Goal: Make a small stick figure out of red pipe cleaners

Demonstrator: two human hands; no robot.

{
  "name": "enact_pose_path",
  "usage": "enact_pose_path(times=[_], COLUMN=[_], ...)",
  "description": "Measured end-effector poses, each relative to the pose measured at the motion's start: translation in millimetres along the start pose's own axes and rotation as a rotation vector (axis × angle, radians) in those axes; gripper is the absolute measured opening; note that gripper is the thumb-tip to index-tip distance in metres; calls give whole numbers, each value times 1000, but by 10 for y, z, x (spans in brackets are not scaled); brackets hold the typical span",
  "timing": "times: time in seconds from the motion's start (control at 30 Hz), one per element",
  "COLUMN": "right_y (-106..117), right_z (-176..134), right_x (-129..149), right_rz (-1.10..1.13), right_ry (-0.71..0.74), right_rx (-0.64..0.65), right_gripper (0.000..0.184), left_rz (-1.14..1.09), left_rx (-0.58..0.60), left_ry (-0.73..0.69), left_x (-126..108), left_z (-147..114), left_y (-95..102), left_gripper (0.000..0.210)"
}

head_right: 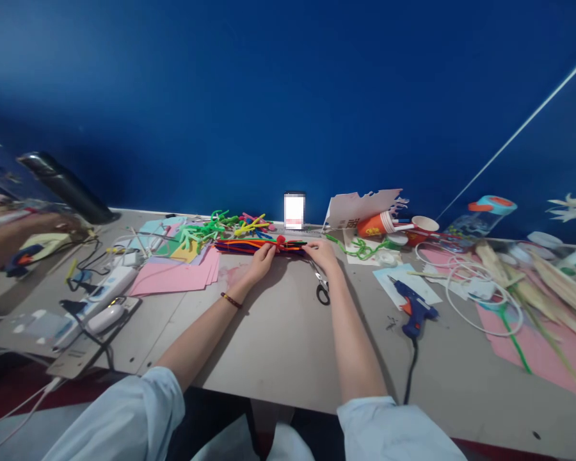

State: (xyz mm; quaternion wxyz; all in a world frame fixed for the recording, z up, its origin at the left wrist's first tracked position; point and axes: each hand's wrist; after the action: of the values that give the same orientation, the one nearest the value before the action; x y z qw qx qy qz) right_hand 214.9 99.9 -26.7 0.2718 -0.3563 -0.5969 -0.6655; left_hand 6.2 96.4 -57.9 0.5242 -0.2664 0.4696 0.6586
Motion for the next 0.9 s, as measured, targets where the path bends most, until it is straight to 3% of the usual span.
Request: enact_pose_path(times=[0.2, 0.5, 0.7, 0.9], right_y=[-94, -118, -62, -24], right_z=[16, 20, -27, -8], right_x=[-4, 19, 85, 80], right_rz=[-124, -337, -274, -147], right_ry=[37, 7, 65, 90], right_rx=[-22, -59, 63, -28], right_gripper=[15, 18, 12, 12], left_rz=[-15, 19, 42, 34], left_rx=[-16, -9, -18, -30], left_ry=[41, 42, 39, 28], left_x=[13, -17, 19, -2], left_z=[0, -5, -1, 1], left_y=[-5, -10, -17, -17], left_gripper=[27, 26, 26, 23])
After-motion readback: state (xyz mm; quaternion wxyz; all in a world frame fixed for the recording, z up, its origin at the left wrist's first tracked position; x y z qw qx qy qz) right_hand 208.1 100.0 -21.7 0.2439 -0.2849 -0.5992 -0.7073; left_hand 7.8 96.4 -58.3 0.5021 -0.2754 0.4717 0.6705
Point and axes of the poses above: each hand's wrist, its own z-axis towards the middle knuckle, its own y-axis out of the back of the hand, x = y × z, and after that the axes turned 2 degrees about -y, right-handed
